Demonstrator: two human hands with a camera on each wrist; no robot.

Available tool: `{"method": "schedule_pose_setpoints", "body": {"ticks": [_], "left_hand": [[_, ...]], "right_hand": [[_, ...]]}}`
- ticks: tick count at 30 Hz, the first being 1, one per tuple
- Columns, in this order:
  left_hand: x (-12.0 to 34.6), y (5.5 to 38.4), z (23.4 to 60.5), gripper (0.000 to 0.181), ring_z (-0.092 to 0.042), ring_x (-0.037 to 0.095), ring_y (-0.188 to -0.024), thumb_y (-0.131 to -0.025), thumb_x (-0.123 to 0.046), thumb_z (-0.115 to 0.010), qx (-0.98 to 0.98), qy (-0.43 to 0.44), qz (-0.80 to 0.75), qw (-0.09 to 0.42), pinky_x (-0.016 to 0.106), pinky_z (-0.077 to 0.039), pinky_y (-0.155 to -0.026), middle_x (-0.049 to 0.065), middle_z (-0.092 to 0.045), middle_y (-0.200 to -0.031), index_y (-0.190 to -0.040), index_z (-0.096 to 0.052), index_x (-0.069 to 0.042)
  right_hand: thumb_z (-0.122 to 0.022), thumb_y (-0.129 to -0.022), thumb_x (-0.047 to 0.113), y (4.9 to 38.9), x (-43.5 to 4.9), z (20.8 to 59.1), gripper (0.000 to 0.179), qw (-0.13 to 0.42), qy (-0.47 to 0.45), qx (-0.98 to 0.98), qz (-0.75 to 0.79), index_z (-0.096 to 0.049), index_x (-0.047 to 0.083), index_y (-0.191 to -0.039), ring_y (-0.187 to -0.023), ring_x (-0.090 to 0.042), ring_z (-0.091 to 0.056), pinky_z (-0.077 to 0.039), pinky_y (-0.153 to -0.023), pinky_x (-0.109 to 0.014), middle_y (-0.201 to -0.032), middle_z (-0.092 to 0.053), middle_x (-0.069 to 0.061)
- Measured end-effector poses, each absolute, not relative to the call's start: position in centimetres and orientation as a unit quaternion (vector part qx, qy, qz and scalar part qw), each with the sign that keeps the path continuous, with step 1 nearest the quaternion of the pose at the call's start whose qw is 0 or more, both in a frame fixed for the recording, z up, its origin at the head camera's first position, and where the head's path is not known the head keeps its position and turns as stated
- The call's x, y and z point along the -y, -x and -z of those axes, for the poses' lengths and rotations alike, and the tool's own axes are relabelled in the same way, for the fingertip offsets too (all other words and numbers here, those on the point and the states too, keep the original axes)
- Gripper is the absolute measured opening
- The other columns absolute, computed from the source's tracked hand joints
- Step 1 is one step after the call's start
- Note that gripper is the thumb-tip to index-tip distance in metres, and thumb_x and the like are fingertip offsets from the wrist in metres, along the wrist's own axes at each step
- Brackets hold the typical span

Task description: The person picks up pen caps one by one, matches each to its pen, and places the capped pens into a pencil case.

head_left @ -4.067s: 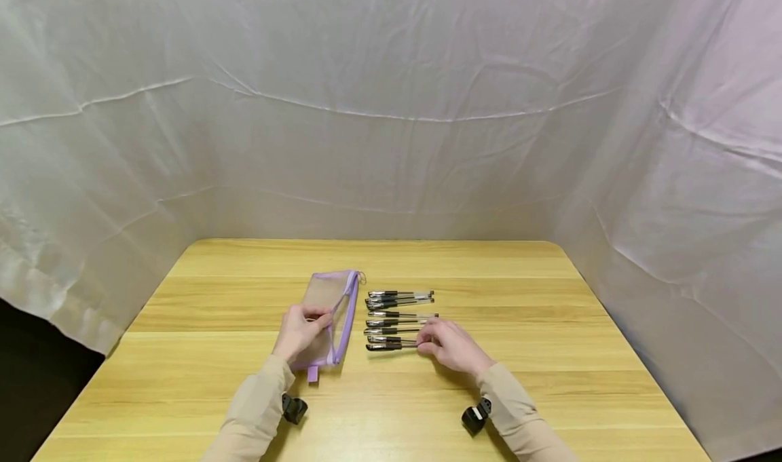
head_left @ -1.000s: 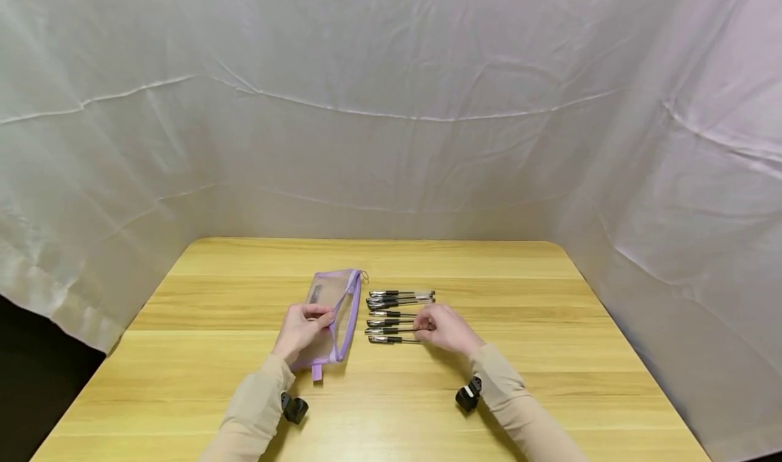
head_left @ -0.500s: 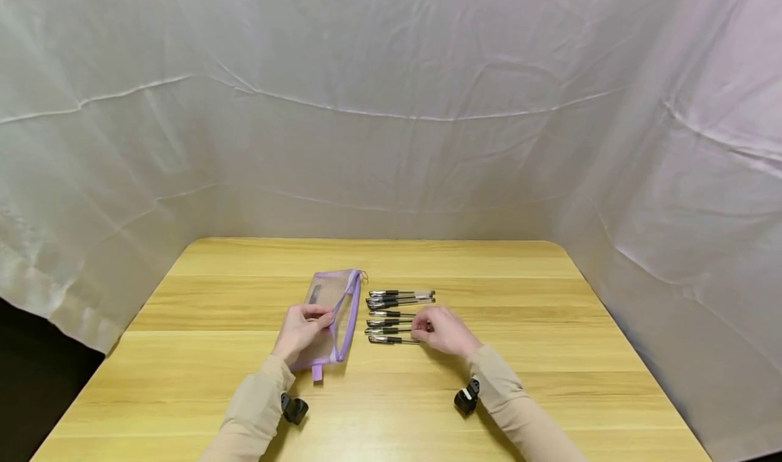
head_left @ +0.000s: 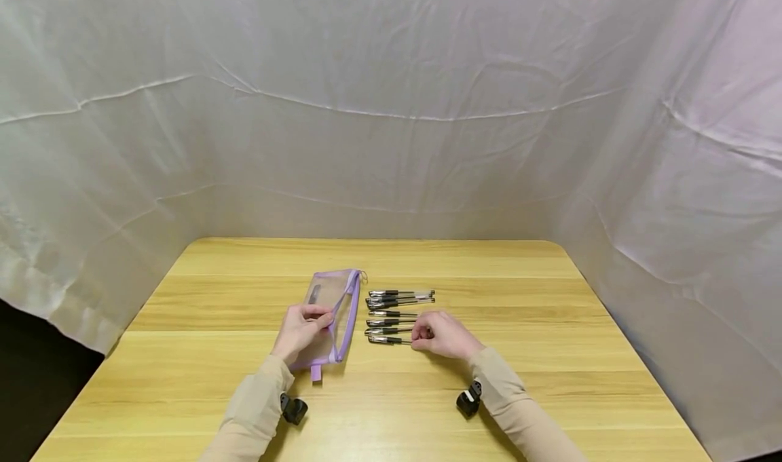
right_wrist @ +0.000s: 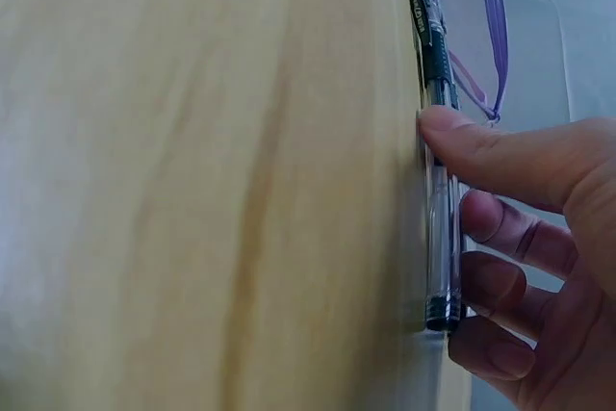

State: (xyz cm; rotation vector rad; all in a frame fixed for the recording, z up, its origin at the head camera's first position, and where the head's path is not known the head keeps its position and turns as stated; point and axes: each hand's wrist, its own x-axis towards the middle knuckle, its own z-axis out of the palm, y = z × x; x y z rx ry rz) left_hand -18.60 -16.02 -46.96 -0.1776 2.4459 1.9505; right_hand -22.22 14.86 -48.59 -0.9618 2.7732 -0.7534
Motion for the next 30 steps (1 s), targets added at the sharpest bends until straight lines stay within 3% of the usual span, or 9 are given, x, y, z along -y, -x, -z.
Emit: {"method": "schedule_pose_setpoints", "body": {"ticks": [18, 23, 30], "left_hand": [[16.12, 18.65, 47.04, 0.022, -0.063, 0.006, -0.07, -0.091, 0.002, -0.068, -0.778, 0.055, -0.626, 0.004, 0.017, -0.057, -0.064, 0.016, -0.075, -0.091, -0.109, -0.069, 0.015], [16.12, 18.72, 47.1, 0.022, -0.063, 0.005, -0.07, -0.091, 0.001, -0.069, -0.78, 0.054, -0.623, 0.003, 0.017, -0.056, -0.064, 0.014, -0.075, -0.089, -0.108, -0.069, 0.015], [16.19, 18.8, 47.14, 0.022, -0.063, 0.005, -0.07, -0.091, 0.002, -0.069, -0.779, 0.054, -0.625, 0.002, 0.017, -0.056, -0.064, 0.014, -0.076, -0.09, -0.108, -0.069, 0.015]], "right_hand": [[-0.074, -0.091, 0.022, 21.83, -14.56, 48.12, 0.004, 0.046, 0.305, -0.921, 0.236, -0.072, 0.018, -0.09, -0.072, -0.002, -0.051, -0.045, -0.066, -0.019, -0.082, -0.063, 0.01], [-0.071, -0.093, 0.023, 21.81, -14.56, 47.91, 0.005, 0.055, 0.311, -0.919, 0.234, -0.071, 0.018, -0.093, -0.078, -0.004, -0.055, -0.048, -0.071, -0.022, -0.087, -0.066, 0.008], [-0.065, -0.097, 0.021, 21.88, -14.46, 47.74, 0.007, 0.05, 0.326, -0.917, 0.226, -0.071, 0.018, -0.099, -0.09, -0.012, -0.065, -0.055, -0.085, -0.036, -0.098, -0.072, 0.005]]}}
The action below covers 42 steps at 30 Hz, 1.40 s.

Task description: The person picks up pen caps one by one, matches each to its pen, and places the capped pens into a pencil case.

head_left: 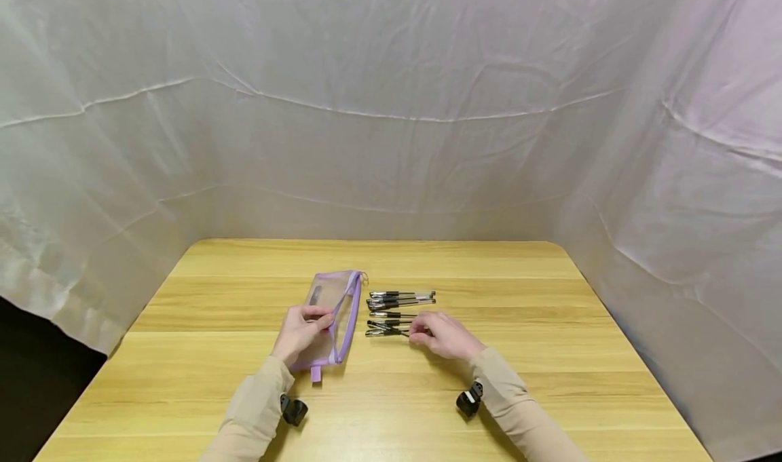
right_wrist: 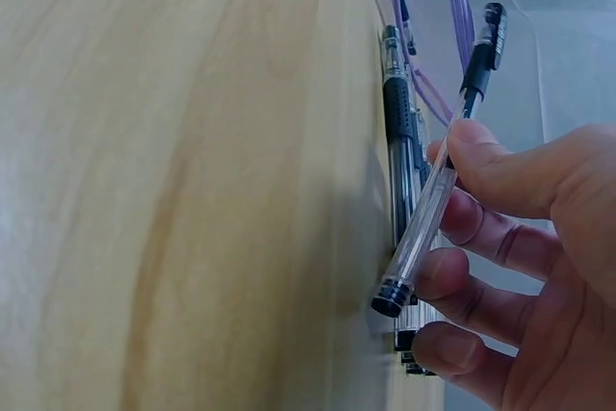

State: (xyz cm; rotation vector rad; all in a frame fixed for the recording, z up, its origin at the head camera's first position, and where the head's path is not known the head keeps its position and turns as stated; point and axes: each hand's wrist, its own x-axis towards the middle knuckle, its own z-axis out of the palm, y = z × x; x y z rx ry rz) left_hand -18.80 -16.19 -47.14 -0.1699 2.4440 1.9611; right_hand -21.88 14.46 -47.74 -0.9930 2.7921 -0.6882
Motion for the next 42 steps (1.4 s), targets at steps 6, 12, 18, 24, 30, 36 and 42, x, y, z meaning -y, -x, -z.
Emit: {"method": "schedule_pose_setpoints", "body": {"ticks": [6, 12, 18, 24, 30, 36, 42], "left_hand": [[16.23, 18.91, 47.22, 0.024, -0.064, 0.006, -0.071, -0.091, 0.001, -0.069, -0.779, 0.048, -0.626, 0.003, 0.02, -0.058, -0.066, 0.017, -0.075, -0.091, -0.109, -0.069, 0.016], [16.28, 18.83, 47.18, 0.023, -0.063, 0.006, -0.071, -0.09, 0.001, -0.069, -0.777, 0.048, -0.628, 0.003, 0.02, -0.058, -0.066, 0.016, -0.075, -0.091, -0.109, -0.069, 0.016], [16.31, 18.74, 47.19, 0.024, -0.063, 0.007, -0.071, -0.09, 0.002, -0.069, -0.772, 0.052, -0.633, 0.007, 0.02, -0.058, -0.066, 0.016, -0.075, -0.092, -0.109, -0.068, 0.016], [16.41, 18.58, 47.08, 0.023, -0.063, 0.007, -0.071, -0.091, 0.003, -0.068, -0.769, 0.056, -0.637, 0.008, 0.019, -0.058, -0.066, 0.016, -0.074, -0.092, -0.11, -0.068, 0.016], [16.48, 18.6, 47.04, 0.023, -0.062, 0.006, -0.07, -0.091, 0.003, -0.068, -0.766, 0.055, -0.64, 0.007, 0.017, -0.056, -0.064, 0.012, -0.075, -0.089, -0.109, -0.068, 0.017], [16.52, 18.61, 46.98, 0.023, -0.062, 0.006, -0.071, -0.09, 0.003, -0.068, -0.765, 0.057, -0.641, 0.007, 0.016, -0.055, -0.064, 0.011, -0.074, -0.089, -0.109, -0.068, 0.016], [16.53, 18.61, 46.94, 0.023, -0.063, 0.004, -0.071, -0.09, 0.002, -0.068, -0.767, 0.056, -0.639, 0.005, 0.016, -0.055, -0.065, 0.011, -0.075, -0.089, -0.11, -0.069, 0.015]], "right_hand": [[-0.062, -0.099, 0.018, 22.02, -14.4, 47.68, 0.009, 0.058, 0.332, -0.909, 0.246, -0.07, 0.014, -0.101, -0.089, -0.01, -0.064, -0.055, -0.083, -0.031, -0.097, -0.071, 0.003], [-0.058, -0.101, 0.014, 21.99, -14.32, 47.42, 0.012, 0.084, 0.322, -0.901, 0.278, -0.067, 0.008, -0.106, -0.075, -0.005, -0.056, -0.052, -0.072, -0.023, -0.087, -0.066, 0.002], [-0.055, -0.102, 0.011, 21.95, -14.38, 47.4, 0.017, 0.079, 0.331, -0.89, 0.304, -0.061, 0.002, -0.116, -0.077, -0.007, -0.061, -0.056, -0.079, -0.027, -0.101, -0.069, -0.008], [-0.051, -0.103, 0.01, 21.95, -14.28, 47.25, 0.017, 0.11, 0.323, -0.867, 0.363, -0.056, 0.0, -0.116, -0.072, -0.006, -0.061, -0.054, -0.068, -0.022, -0.105, -0.068, -0.014], [-0.048, -0.105, 0.01, 21.99, -14.3, 47.12, 0.021, 0.139, 0.307, -0.843, 0.419, -0.05, -0.003, -0.122, -0.072, -0.017, -0.067, -0.056, -0.057, -0.026, -0.108, -0.066, -0.021], [-0.044, -0.106, 0.01, 21.94, -14.1, 47.28, 0.029, 0.197, 0.25, -0.808, 0.496, -0.042, -0.004, -0.132, -0.072, -0.024, -0.071, -0.057, -0.048, -0.034, -0.113, -0.062, -0.028], [-0.043, -0.107, 0.013, 21.8, -13.66, 47.38, 0.031, 0.223, 0.215, -0.784, 0.538, -0.039, -0.004, -0.132, -0.074, -0.027, -0.074, -0.06, -0.052, -0.04, -0.114, -0.06, -0.031]]}}
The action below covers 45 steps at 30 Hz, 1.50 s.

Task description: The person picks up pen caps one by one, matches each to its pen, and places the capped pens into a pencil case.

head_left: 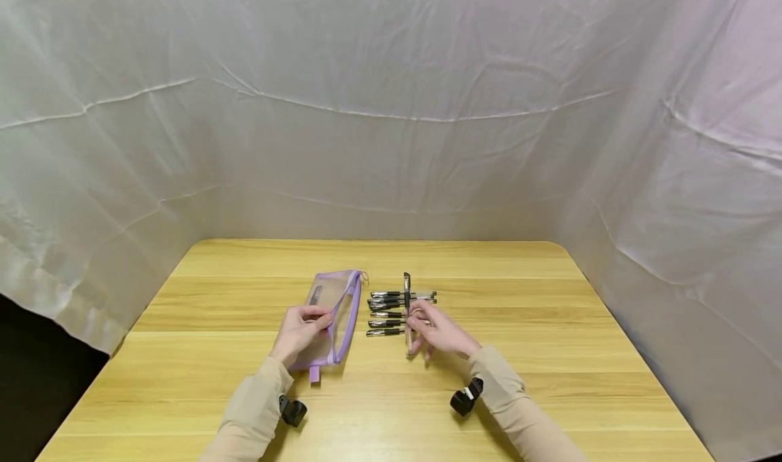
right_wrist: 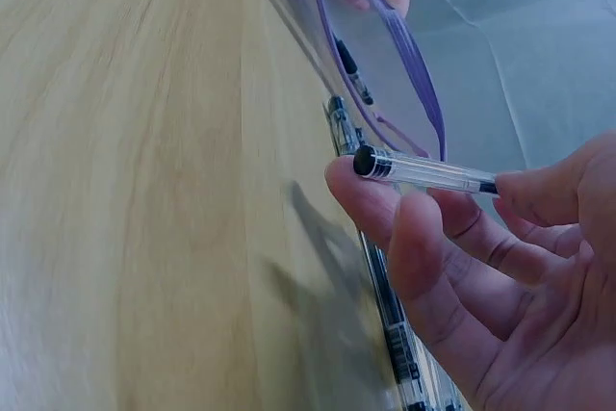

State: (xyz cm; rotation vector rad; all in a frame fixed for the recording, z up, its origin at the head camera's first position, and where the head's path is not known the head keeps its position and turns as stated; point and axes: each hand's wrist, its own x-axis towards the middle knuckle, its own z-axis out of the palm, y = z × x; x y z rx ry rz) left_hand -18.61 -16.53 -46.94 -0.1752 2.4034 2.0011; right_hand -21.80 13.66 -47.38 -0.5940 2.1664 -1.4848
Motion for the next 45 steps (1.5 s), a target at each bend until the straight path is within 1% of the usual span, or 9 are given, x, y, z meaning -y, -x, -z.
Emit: {"method": "schedule_pose_setpoints", "body": {"ticks": [6, 14, 19, 23, 28, 33, 35, 40, 45], "left_hand": [[16.6, 18.7, 47.1, 0.023, -0.063, 0.005, -0.071, -0.09, 0.003, -0.067, -0.768, 0.053, -0.638, 0.002, 0.016, -0.055, -0.065, 0.012, -0.076, -0.089, -0.109, -0.069, 0.016], [16.7, 18.8, 47.1, 0.022, -0.063, 0.005, -0.07, -0.091, 0.003, -0.067, -0.767, 0.059, -0.639, 0.004, 0.017, -0.056, -0.065, 0.011, -0.076, -0.089, -0.109, -0.069, 0.015], [16.7, 18.7, 47.0, 0.022, -0.062, 0.004, -0.07, -0.091, 0.003, -0.067, -0.77, 0.056, -0.636, 0.002, 0.017, -0.055, -0.065, 0.013, -0.076, -0.09, -0.109, -0.069, 0.015], [16.7, 18.6, 47.0, 0.022, -0.063, 0.005, -0.07, -0.091, 0.002, -0.068, -0.769, 0.058, -0.636, 0.002, 0.017, -0.055, -0.065, 0.012, -0.076, -0.09, -0.109, -0.07, 0.014], [16.8, 18.7, 47.0, 0.022, -0.063, 0.006, -0.071, -0.091, 0.003, -0.067, -0.769, 0.058, -0.636, 0.002, 0.017, -0.056, -0.065, 0.009, -0.076, -0.088, -0.109, -0.069, 0.015], [16.8, 18.8, 47.1, 0.021, -0.063, 0.006, -0.072, -0.091, 0.002, -0.067, -0.771, 0.061, -0.634, 0.004, 0.017, -0.056, -0.066, 0.01, -0.075, -0.089, -0.109, -0.07, 0.014], [16.8, 18.7, 47.1, 0.022, -0.063, 0.006, -0.072, -0.091, 0.002, -0.067, -0.772, 0.062, -0.633, 0.004, 0.017, -0.056, -0.066, 0.01, -0.075, -0.089, -0.109, -0.07, 0.014], [16.7, 18.7, 47.0, 0.022, -0.063, 0.006, -0.072, -0.091, 0.002, -0.067, -0.773, 0.064, -0.631, 0.004, 0.017, -0.056, -0.066, 0.011, -0.076, -0.091, -0.11, -0.07, 0.014], [16.7, 18.6, 46.9, 0.022, -0.064, 0.007, -0.074, -0.092, 0.001, -0.068, -0.774, 0.062, -0.63, 0.005, 0.018, -0.057, -0.068, 0.014, -0.075, -0.094, -0.11, -0.07, 0.013]], "right_hand": [[-0.044, -0.107, 0.011, 21.8, -13.3, 47.3, 0.032, 0.237, 0.21, -0.761, 0.567, -0.036, -0.006, -0.132, -0.076, -0.031, -0.074, -0.061, -0.054, -0.043, -0.115, -0.057, -0.033], [-0.048, -0.105, 0.01, 22.0, -12.6, 47.4, 0.037, 0.24, 0.194, -0.755, 0.579, -0.034, -0.006, -0.136, -0.075, -0.026, -0.074, -0.061, -0.054, -0.041, -0.12, -0.056, -0.033], [-0.049, -0.104, 0.01, 21.9, -12.1, 47.3, 0.039, 0.244, 0.165, -0.754, 0.587, -0.035, -0.005, -0.138, -0.074, -0.027, -0.074, -0.062, -0.056, -0.041, -0.129, -0.056, -0.031], [-0.05, -0.104, 0.011, 22.0, -11.6, 47.1, 0.041, 0.253, 0.144, -0.75, 0.594, -0.036, -0.005, -0.139, -0.073, -0.026, -0.074, -0.062, -0.058, -0.04, -0.13, -0.057, -0.029], [-0.051, -0.103, 0.01, 22.4, -11.4, 47.2, 0.041, 0.277, 0.117, -0.731, 0.613, -0.037, -0.005, -0.139, -0.071, -0.023, -0.074, -0.061, -0.058, -0.036, -0.124, -0.06, -0.027], [-0.053, -0.103, 0.012, 23.2, -10.9, 47.4, 0.044, 0.29, 0.086, -0.711, 0.635, -0.037, -0.004, -0.14, -0.068, -0.018, -0.072, -0.056, -0.053, -0.024, -0.128, -0.057, -0.026], [-0.055, -0.102, 0.013, 23.4, -10.6, 47.4, 0.046, 0.293, 0.075, -0.705, 0.641, -0.037, -0.004, -0.141, -0.067, -0.017, -0.072, -0.054, -0.053, -0.022, -0.132, -0.055, -0.026], [-0.057, -0.101, 0.011, 23.7, -9.4, 47.1, 0.047, 0.303, 0.07, -0.701, 0.642, -0.039, -0.006, -0.141, -0.067, -0.018, -0.072, -0.052, -0.053, -0.021, -0.121, -0.059, -0.022], [-0.057, -0.1, 0.009, 24.1, -7.8, 47.0, 0.044, 0.311, 0.067, -0.704, 0.634, -0.042, -0.008, -0.138, -0.065, -0.018, -0.073, -0.05, -0.049, -0.018, -0.113, -0.066, -0.022]]}}
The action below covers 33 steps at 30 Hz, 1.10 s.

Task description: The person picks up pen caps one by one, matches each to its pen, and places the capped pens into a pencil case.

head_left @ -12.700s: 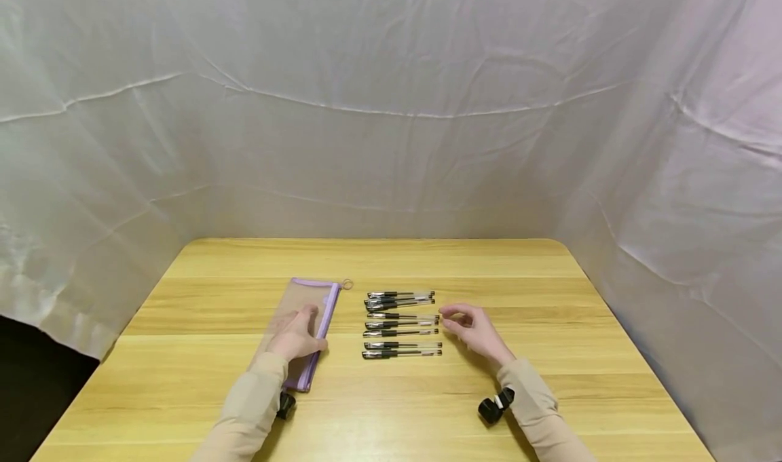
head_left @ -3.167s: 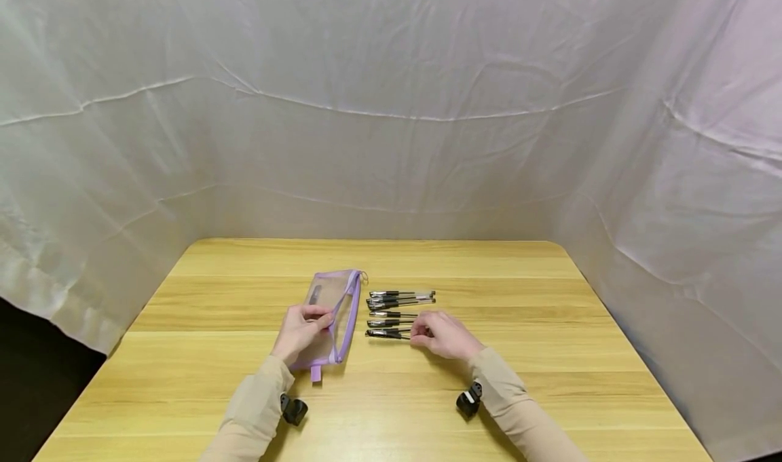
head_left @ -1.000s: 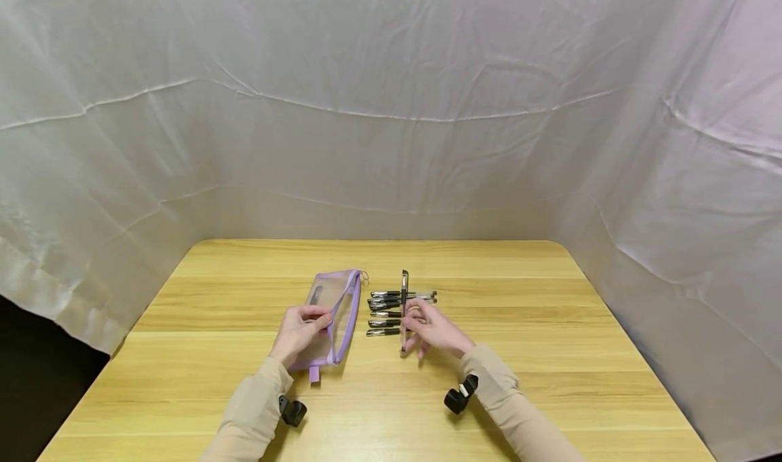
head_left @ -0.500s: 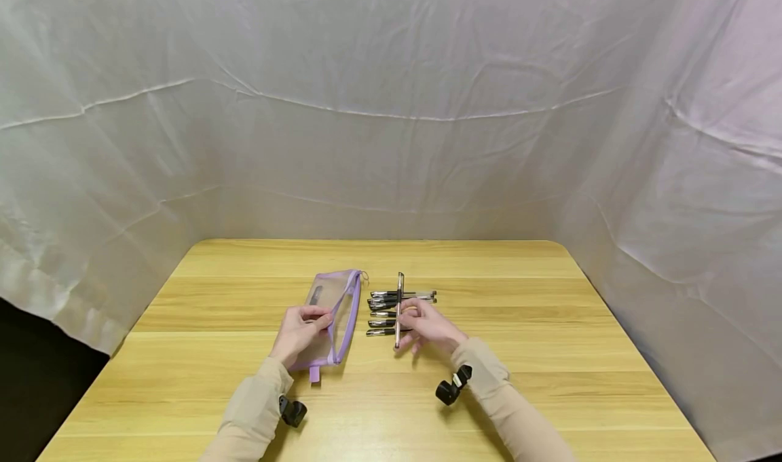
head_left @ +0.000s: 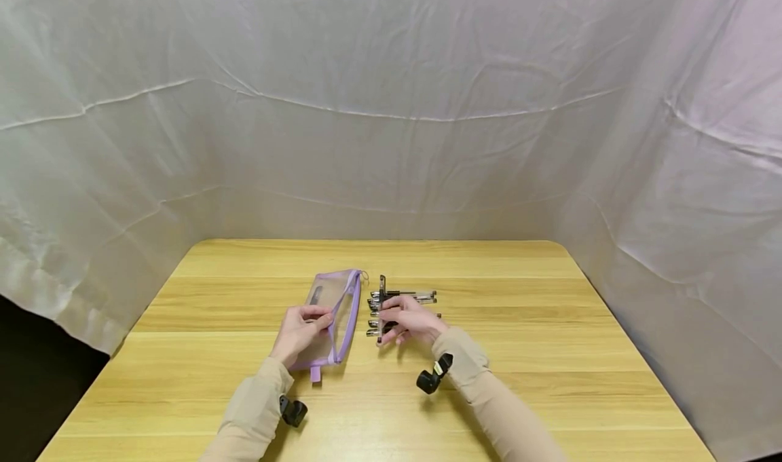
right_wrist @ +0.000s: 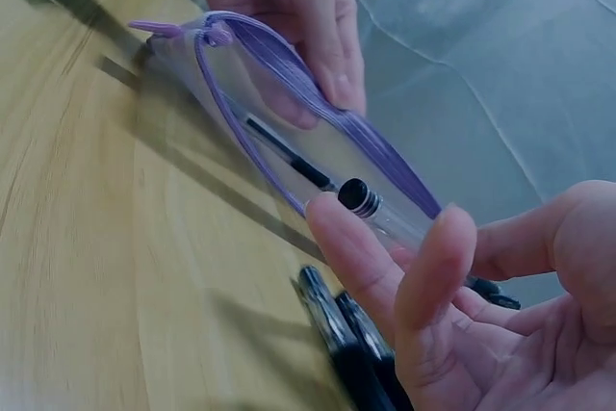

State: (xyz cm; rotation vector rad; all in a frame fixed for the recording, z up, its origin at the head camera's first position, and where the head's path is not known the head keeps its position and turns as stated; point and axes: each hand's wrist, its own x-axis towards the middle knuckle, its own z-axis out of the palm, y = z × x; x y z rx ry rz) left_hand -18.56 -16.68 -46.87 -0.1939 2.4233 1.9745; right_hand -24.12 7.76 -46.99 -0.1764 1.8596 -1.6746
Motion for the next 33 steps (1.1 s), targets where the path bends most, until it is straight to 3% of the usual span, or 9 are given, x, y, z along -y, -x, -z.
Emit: {"method": "schedule_pose_setpoints", "body": {"ticks": [10, 15, 21, 27, 33], "left_hand": [[16.5, 18.5, 46.9, 0.021, -0.064, 0.007, -0.073, -0.092, 0.001, -0.067, -0.776, 0.059, -0.628, 0.003, 0.02, -0.058, -0.068, 0.018, -0.075, -0.096, -0.11, -0.07, 0.013], [16.5, 18.4, 46.8, 0.022, -0.064, 0.007, -0.075, -0.093, -0.001, -0.068, -0.778, 0.052, -0.626, 0.003, 0.022, -0.059, -0.07, 0.022, -0.075, -0.102, -0.11, -0.07, 0.012], [16.6, 18.4, 46.7, 0.023, -0.064, 0.007, -0.075, -0.092, 0.0, -0.068, -0.775, 0.056, -0.63, 0.003, 0.021, -0.058, -0.069, 0.019, -0.075, -0.1, -0.111, -0.07, 0.012], [16.7, 18.5, 46.7, 0.022, -0.063, 0.006, -0.074, -0.092, 0.001, -0.068, -0.776, 0.054, -0.628, -0.001, 0.019, -0.058, -0.068, 0.018, -0.075, -0.099, -0.11, -0.07, 0.012], [16.6, 18.6, 46.8, 0.022, -0.063, 0.006, -0.074, -0.091, 0.002, -0.067, -0.773, 0.056, -0.632, 0.0, 0.018, -0.057, -0.068, 0.018, -0.074, -0.097, -0.111, -0.07, 0.013]], "right_hand": [[-0.055, -0.101, 0.008, 24.2, -4.0, 47.0, 0.04, 0.347, 0.081, -0.694, 0.625, -0.044, -0.008, -0.135, -0.059, -0.015, -0.071, -0.048, -0.045, -0.017, -0.089, -0.066, -0.008], [-0.054, -0.102, 0.008, 24.3, -3.4, 46.8, 0.047, 0.35, 0.106, -0.679, 0.637, -0.04, -0.008, -0.144, -0.065, -0.014, -0.072, -0.049, -0.048, -0.017, -0.096, -0.069, -0.01], [-0.057, -0.099, 0.005, 23.7, -5.9, 47.1, 0.043, 0.27, 0.14, -0.717, 0.627, -0.05, -0.006, -0.14, -0.061, -0.01, -0.066, -0.046, -0.047, -0.018, -0.114, -0.067, -0.03], [-0.065, -0.094, 0.005, 23.0, -10.4, 47.6, 0.029, 0.147, 0.181, -0.81, 0.537, -0.065, -0.004, -0.121, -0.062, -0.014, -0.058, -0.047, -0.049, -0.02, -0.103, -0.066, -0.018], [-0.072, -0.088, 0.005, 23.0, -14.1, 48.2, 0.016, 0.074, 0.207, -0.884, 0.413, -0.073, 0.002, -0.103, -0.076, -0.012, -0.057, -0.049, -0.068, -0.018, -0.091, -0.068, -0.008]]}}
